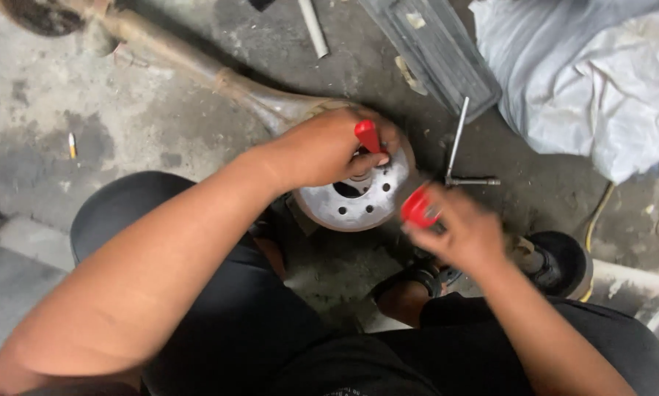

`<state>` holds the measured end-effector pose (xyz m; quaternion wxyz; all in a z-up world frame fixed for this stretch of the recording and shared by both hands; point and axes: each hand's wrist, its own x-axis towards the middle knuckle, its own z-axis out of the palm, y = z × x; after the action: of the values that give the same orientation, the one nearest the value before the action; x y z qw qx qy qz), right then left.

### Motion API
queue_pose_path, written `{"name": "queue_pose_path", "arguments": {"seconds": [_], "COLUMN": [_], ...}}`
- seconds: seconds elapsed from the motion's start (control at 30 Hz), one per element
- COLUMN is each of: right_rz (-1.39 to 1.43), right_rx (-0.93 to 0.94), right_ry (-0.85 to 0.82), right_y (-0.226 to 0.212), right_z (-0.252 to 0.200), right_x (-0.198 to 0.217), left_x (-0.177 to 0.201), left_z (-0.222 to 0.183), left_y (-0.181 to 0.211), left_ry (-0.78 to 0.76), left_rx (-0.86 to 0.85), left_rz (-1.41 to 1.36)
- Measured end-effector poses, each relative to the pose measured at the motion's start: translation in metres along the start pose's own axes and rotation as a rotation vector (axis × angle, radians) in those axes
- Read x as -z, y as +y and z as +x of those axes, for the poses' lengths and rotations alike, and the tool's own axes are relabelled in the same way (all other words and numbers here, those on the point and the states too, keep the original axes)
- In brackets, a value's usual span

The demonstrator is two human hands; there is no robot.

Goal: Cleaning the surface of a vehicle axle hub using a screwdriver for scraping and an abrasive tool for scrubbing.

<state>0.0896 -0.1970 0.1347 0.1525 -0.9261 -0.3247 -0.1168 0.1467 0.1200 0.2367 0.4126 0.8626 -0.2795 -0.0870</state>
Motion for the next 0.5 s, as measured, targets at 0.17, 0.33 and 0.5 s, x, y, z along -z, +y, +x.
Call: {"name": "queue_pose_path", "arguments": {"seconds": [0.17,0.33,0.5], "right_rz": [-0.081,-0.034,-0.009], "right_rx": [0.015,0.084,-0.002], "right_ry": [-0.039,-0.035,-0.015], "right_y": [-0.010,-0.021,-0.003], "right_z": [0.016,-0.002,0.019], "right_x": [0.021,0.016,0.017], "left_x": [-0.011,-0.011,-0.018], "left_z": [0.020,0.029,0.030], "left_y": [0.007,0.014,0.001], "left_ry": [-0.097,-0.138,-0.162], "left_rx": [0.035,-0.011,0.027], "left_rz": [0.090,0.105,0.138]}}
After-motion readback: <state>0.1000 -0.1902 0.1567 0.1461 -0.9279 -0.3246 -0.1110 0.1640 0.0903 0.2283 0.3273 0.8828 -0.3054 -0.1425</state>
